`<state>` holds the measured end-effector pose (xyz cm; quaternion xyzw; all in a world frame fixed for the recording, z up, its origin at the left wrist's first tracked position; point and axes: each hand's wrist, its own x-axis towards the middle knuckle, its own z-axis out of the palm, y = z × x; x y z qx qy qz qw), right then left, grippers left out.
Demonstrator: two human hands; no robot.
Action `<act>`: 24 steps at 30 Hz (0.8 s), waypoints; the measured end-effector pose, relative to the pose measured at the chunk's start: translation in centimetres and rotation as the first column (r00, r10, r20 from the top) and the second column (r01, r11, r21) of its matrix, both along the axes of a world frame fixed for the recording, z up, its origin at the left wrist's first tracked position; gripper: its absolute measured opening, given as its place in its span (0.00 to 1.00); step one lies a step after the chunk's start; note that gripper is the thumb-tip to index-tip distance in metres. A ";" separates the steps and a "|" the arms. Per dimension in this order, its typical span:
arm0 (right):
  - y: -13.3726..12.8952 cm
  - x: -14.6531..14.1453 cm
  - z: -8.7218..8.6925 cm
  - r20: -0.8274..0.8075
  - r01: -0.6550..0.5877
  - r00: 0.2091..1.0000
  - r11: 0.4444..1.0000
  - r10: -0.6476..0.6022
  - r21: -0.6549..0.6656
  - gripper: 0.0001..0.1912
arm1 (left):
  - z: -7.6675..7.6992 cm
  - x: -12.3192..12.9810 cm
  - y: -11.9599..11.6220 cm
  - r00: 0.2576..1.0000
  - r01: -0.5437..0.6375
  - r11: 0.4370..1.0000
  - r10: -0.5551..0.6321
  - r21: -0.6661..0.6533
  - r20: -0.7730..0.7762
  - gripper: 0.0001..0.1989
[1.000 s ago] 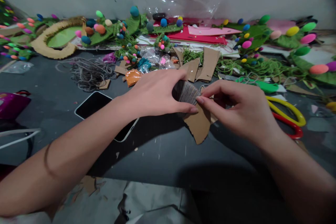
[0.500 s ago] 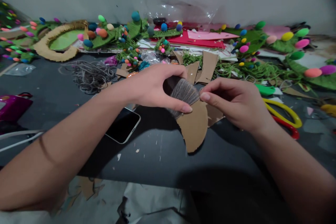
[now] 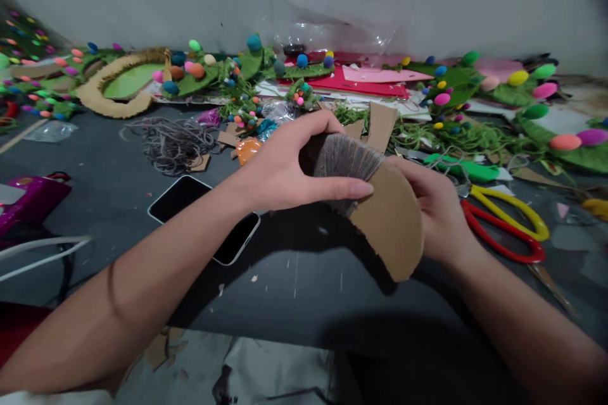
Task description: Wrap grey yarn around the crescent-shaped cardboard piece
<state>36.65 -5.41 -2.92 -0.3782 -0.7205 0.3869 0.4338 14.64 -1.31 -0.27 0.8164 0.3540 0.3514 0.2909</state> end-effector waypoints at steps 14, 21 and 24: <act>-1.3 -1.8 -1.1 -0.074 0.205 0.975 0.976 -0.211 -0.075 0.03 | -0.4 0.4 0.0 0.924 -0.374 0.926 0.376 -0.045 0.069 0.24; -1.8 -2.3 -0.3 -0.082 0.142 0.983 0.965 -0.164 -0.222 0.05 | -0.7 0.4 0.5 0.880 -0.475 0.880 0.475 -0.024 0.018 0.25; -2.5 -2.4 -0.1 -0.020 0.117 0.992 0.966 -0.124 -0.231 0.06 | -1.0 0.3 0.4 0.846 -0.531 0.845 0.532 0.065 0.000 0.26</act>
